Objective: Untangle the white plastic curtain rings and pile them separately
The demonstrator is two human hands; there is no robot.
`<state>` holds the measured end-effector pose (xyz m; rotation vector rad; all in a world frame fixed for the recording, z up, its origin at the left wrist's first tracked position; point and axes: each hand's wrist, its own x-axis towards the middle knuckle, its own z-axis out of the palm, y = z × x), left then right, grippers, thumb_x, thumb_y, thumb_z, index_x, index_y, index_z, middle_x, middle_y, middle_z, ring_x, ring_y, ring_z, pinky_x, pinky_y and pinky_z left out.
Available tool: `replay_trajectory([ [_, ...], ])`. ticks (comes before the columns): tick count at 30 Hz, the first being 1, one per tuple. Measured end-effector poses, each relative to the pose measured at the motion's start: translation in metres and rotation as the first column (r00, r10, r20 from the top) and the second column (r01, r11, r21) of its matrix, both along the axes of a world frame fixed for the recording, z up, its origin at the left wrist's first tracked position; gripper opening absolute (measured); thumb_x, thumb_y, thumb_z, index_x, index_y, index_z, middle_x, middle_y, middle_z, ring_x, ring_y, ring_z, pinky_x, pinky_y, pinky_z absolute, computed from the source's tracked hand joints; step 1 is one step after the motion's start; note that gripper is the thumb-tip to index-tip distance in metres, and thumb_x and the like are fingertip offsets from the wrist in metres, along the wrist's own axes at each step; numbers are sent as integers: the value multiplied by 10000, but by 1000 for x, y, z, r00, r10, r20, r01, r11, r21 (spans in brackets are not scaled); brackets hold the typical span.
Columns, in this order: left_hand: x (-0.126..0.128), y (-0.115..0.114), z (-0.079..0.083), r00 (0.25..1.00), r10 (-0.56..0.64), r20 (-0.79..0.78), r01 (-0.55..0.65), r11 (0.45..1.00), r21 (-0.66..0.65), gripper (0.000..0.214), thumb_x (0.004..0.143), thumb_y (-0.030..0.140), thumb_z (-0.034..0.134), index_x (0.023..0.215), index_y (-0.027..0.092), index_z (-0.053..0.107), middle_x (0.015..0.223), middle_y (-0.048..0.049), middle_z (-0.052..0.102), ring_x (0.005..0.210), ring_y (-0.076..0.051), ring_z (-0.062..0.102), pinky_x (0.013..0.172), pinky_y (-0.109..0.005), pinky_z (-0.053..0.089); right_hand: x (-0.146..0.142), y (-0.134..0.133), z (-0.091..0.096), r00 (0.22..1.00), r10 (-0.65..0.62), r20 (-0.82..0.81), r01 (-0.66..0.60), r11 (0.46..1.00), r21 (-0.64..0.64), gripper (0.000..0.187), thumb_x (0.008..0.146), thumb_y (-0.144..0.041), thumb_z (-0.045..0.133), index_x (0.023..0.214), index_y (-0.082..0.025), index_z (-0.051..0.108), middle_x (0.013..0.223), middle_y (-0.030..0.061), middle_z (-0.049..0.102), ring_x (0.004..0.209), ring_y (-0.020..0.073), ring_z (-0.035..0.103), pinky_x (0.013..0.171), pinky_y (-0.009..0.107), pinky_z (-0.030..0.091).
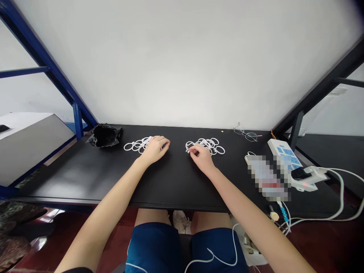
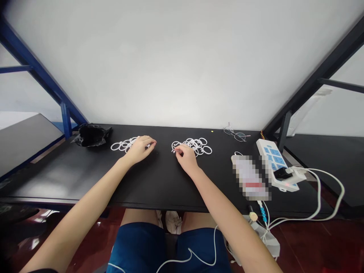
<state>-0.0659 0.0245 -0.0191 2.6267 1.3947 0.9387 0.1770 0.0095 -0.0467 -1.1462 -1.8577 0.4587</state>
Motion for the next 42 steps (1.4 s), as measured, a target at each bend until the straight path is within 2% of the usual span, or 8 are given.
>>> replay_trajectory([
  [5,12,-10,0,987,-108,118,112,993,-27,337,882,333,555,1190,197,580,1053,-86,657,975,-223,619,907,-378,469,-8,-5,2,978,76,-195,-102,986,-129,98,774,-251,611,819,-202,682,831,56,682,708,186,653,551,282,524],
  [8,24,-18,0,968,-205,141,221,969,-110,612,820,345,640,1382,228,427,1245,-109,578,1068,-231,598,932,-368,487,-12,-7,0,937,160,-310,-249,930,-271,182,762,-366,680,829,-197,692,760,43,691,640,177,652,556,295,545],
  [12,37,-22,-5,945,-290,152,315,933,-176,573,834,276,612,1376,239,427,1262,-107,564,1100,-233,589,939,-360,490,-14,-7,-1,884,257,-390,-398,852,-340,228,731,-415,728,778,-194,699,730,33,694,644,181,662,562,294,546],
  [18,37,-18,-11,945,-264,194,304,928,-214,422,867,335,607,1255,199,509,1060,-86,623,917,-205,619,836,-340,510,-15,-7,2,884,250,-396,-400,841,-363,240,732,-408,737,786,-177,701,658,22,671,623,166,661,550,261,525],
  [25,36,-17,-9,940,-298,167,324,933,-160,208,934,318,508,1058,181,605,1113,-94,627,1010,-210,617,898,-351,497,-14,-5,2,900,208,-384,-346,877,-335,268,719,-404,742,841,-169,701,710,35,678,621,162,649,499,248,515],
  [30,40,-19,-12,947,-244,208,271,956,-111,324,860,263,599,1173,186,565,1134,-99,625,1004,-218,595,873,-371,514,-14,-4,2,899,209,-385,-342,885,-317,219,732,-368,725,825,-171,709,807,56,691,701,177,662,530,258,549],
  [35,41,-20,-16,962,-218,163,237,965,-109,472,869,243,561,1323,183,446,1163,-105,610,1061,-238,530,925,-423,490,-14,-4,2,888,213,-406,-354,881,-313,204,729,-351,725,815,-168,702,797,55,693,700,176,660,520,249,545],
  [42,41,-21,-16,984,-163,65,172,969,-175,354,923,288,484,1249,153,448,1098,-123,590,1035,-242,546,907,-415,489,-14,-4,3,891,202,-406,-355,869,-345,216,732,-343,719,855,-166,699,779,54,697,708,176,662,517,240,541],
])
